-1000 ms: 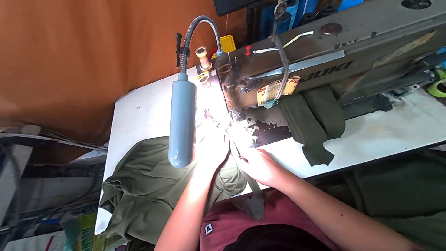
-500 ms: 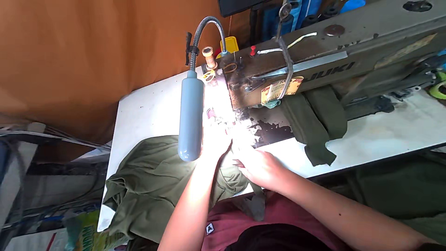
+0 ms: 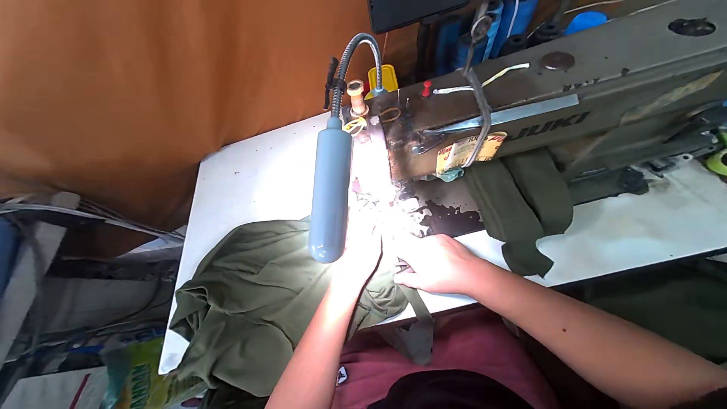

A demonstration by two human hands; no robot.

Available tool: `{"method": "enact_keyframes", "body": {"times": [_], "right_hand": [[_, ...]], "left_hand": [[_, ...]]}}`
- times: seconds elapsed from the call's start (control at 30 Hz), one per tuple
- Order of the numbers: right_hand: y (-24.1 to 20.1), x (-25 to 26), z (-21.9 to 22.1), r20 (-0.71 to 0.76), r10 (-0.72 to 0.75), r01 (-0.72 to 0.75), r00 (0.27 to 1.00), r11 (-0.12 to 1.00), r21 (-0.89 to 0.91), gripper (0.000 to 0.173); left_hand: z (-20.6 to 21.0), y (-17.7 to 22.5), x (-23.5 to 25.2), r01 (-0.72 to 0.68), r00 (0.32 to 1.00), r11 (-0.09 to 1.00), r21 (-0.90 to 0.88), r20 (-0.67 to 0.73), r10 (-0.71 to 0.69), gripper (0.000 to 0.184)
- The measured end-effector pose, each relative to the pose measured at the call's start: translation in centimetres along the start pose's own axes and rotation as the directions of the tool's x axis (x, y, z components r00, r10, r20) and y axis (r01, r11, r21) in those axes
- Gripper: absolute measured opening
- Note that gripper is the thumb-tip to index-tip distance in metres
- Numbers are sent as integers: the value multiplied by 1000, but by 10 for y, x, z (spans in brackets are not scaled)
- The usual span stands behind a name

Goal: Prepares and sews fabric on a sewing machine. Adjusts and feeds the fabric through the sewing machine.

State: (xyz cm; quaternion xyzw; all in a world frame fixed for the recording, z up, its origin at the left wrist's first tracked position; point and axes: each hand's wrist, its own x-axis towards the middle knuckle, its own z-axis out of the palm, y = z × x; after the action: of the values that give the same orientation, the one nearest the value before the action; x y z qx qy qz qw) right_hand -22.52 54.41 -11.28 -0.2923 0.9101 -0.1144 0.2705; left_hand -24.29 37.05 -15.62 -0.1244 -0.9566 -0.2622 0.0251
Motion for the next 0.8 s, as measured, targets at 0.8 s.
{"method": "enact_keyframes", "body": {"times": [0.8], "right_hand": [[4,15,-4,-67,189,-180,980,977,117,50]], "left_hand": [[4,-7,19,-22,999,994,103,-23,25,28]]}}
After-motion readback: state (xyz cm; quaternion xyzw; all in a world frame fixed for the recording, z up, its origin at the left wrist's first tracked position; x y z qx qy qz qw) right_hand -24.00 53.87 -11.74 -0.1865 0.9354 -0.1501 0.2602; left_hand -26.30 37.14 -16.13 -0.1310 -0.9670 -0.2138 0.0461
